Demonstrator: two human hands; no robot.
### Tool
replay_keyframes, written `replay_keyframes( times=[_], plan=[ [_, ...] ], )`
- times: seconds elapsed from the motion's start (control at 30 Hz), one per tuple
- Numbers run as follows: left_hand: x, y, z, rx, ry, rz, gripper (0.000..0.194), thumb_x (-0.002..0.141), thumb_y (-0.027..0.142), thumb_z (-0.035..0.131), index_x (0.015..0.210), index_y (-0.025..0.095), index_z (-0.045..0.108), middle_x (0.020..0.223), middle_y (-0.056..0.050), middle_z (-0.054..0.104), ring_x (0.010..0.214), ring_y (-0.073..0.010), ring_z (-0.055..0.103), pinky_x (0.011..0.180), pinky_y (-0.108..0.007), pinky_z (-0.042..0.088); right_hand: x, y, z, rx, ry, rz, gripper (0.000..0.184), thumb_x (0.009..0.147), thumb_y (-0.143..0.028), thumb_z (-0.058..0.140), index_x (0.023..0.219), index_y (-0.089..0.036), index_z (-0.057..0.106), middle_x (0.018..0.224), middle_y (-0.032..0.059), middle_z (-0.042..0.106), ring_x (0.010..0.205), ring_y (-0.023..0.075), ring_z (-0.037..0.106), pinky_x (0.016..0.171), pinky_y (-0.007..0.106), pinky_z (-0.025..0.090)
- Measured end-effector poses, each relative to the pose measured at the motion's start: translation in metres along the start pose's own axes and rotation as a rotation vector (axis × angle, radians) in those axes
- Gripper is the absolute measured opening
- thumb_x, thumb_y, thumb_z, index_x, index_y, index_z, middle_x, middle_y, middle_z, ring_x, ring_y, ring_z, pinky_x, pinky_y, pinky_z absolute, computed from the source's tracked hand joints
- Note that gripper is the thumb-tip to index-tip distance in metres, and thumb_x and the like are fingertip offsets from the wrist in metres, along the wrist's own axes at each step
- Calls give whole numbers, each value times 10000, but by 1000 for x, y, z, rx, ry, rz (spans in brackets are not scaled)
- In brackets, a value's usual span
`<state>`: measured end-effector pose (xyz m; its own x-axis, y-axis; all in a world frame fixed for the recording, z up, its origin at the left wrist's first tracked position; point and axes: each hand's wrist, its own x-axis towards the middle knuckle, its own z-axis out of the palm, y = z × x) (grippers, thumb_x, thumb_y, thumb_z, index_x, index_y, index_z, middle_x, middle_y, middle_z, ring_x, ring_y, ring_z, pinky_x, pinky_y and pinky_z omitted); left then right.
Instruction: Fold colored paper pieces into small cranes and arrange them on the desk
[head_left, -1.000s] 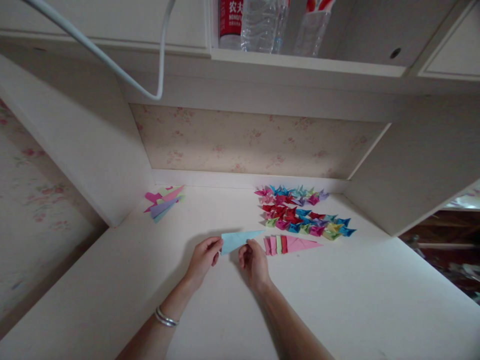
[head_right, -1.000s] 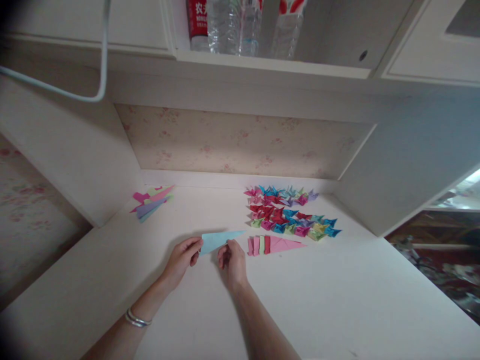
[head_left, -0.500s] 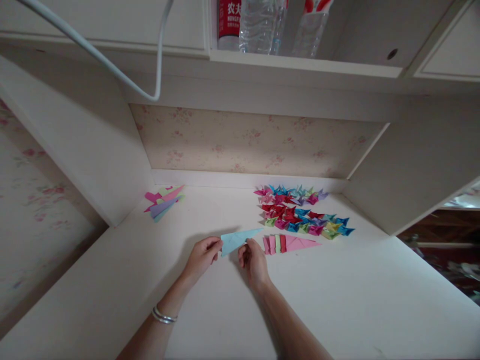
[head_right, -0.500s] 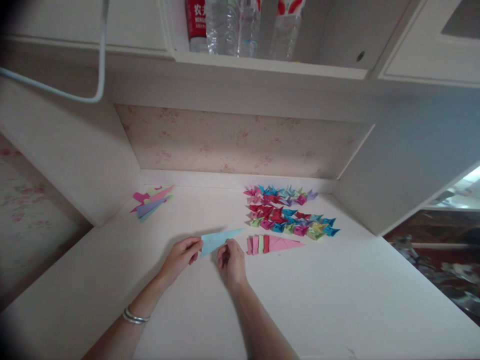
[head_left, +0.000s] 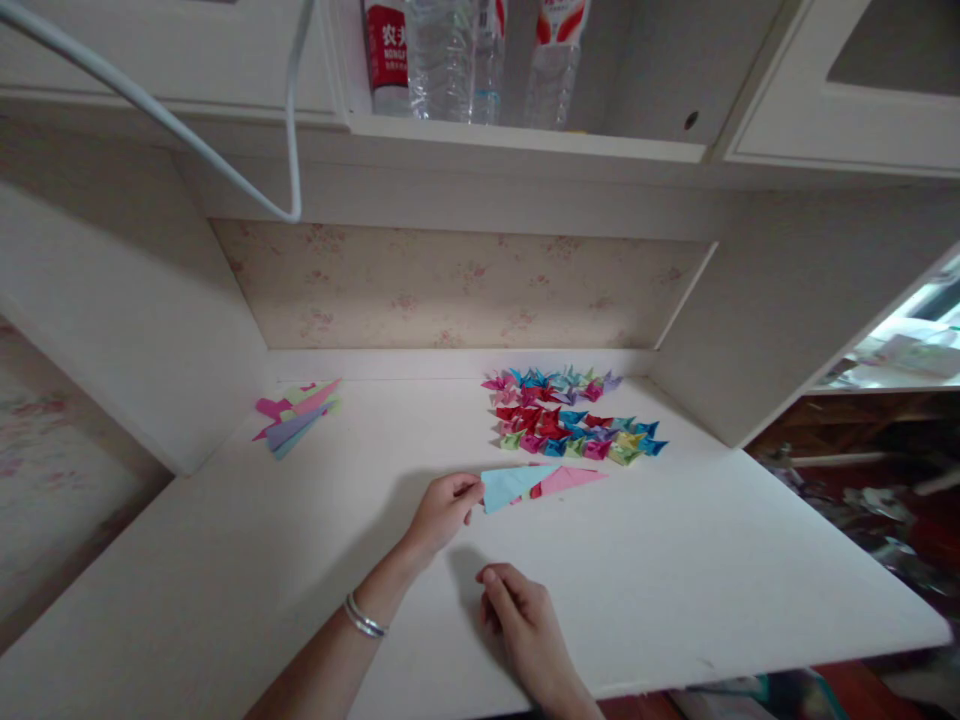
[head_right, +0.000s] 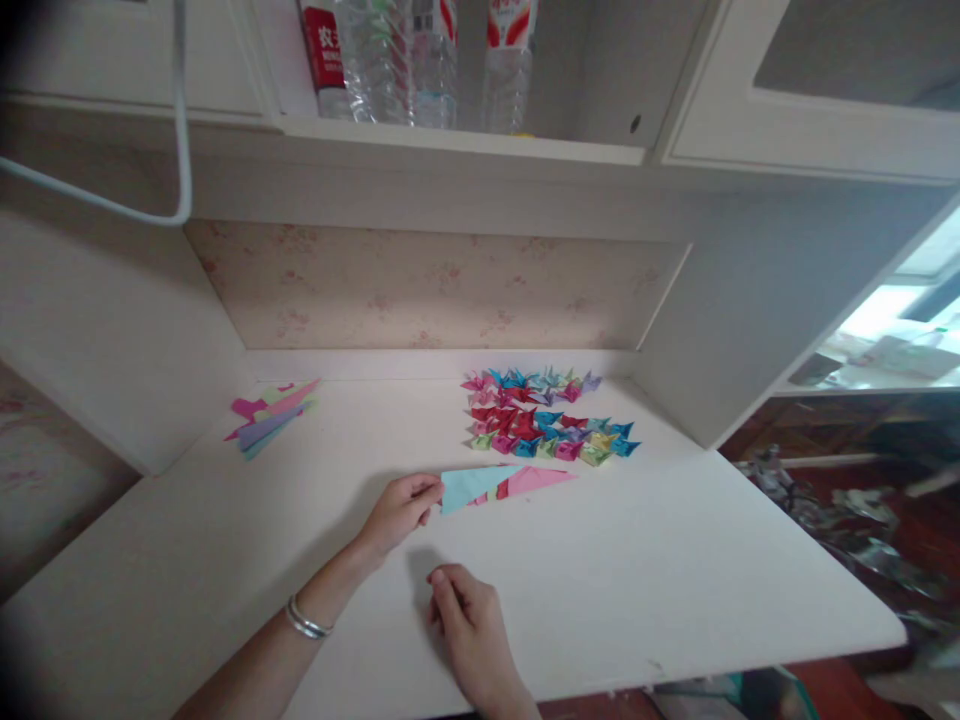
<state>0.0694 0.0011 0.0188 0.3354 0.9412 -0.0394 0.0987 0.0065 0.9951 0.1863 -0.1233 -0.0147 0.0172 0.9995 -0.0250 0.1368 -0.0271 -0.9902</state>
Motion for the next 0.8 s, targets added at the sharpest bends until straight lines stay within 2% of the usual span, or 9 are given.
replay_keyframes(
  times=[0.17, 0.33, 0.47, 0.6, 0.8],
  plan=[
    [35, 7, 64, 82, -118, 59, 307, 781, 390, 514, 809, 119, 657, 656, -24, 614, 454, -78, 427, 435, -194, 319, 3, -6, -1, -25, -34, -27, 331, 898, -432, 438, 748, -202, 623, 604, 3, 572, 556, 142, 499, 534, 229, 342],
    [64, 12, 100, 215, -135, 60, 252, 751, 337, 538, 691, 132, 671, 568, -6, 594, 487, -102, 469, 464, -204, 307, 3, -14, -5, -120, -65, -106, 308, 905, -339, 444, 692, -194, 612, 634, 6, 588, 608, 142, 520, 577, 226, 343],
    [76, 13, 114, 363, -106, 37, 220, 725, 294, 555, 612, 148, 672, 526, -4, 592, 516, -124, 504, 485, -216, 299, 3, -13, -7, -115, -81, -108, 296, 910, -313, 436, 699, -193, 606, 643, 1, 590, 606, 132, 517, 571, 220, 338],
    [79, 12, 116, 509, -70, 17, 230, 728, 257, 538, 573, 161, 678, 506, -12, 603, 537, -140, 532, 503, -223, 299, 4, -12, -7, -144, -92, -112, 290, 909, -292, 438, 688, -184, 592, 636, -2, 589, 586, 118, 502, 552, 215, 324],
    [77, 16, 115, 680, -16, 30, 246, 768, 290, 521, 670, 180, 718, 666, -53, 693, 664, -165, 601, 605, -232, 358, 3, -12, -8, -186, -119, -142, 303, 918, -294, 428, 679, -174, 571, 642, -3, 575, 595, 110, 486, 557, 209, 321]
  ],
)
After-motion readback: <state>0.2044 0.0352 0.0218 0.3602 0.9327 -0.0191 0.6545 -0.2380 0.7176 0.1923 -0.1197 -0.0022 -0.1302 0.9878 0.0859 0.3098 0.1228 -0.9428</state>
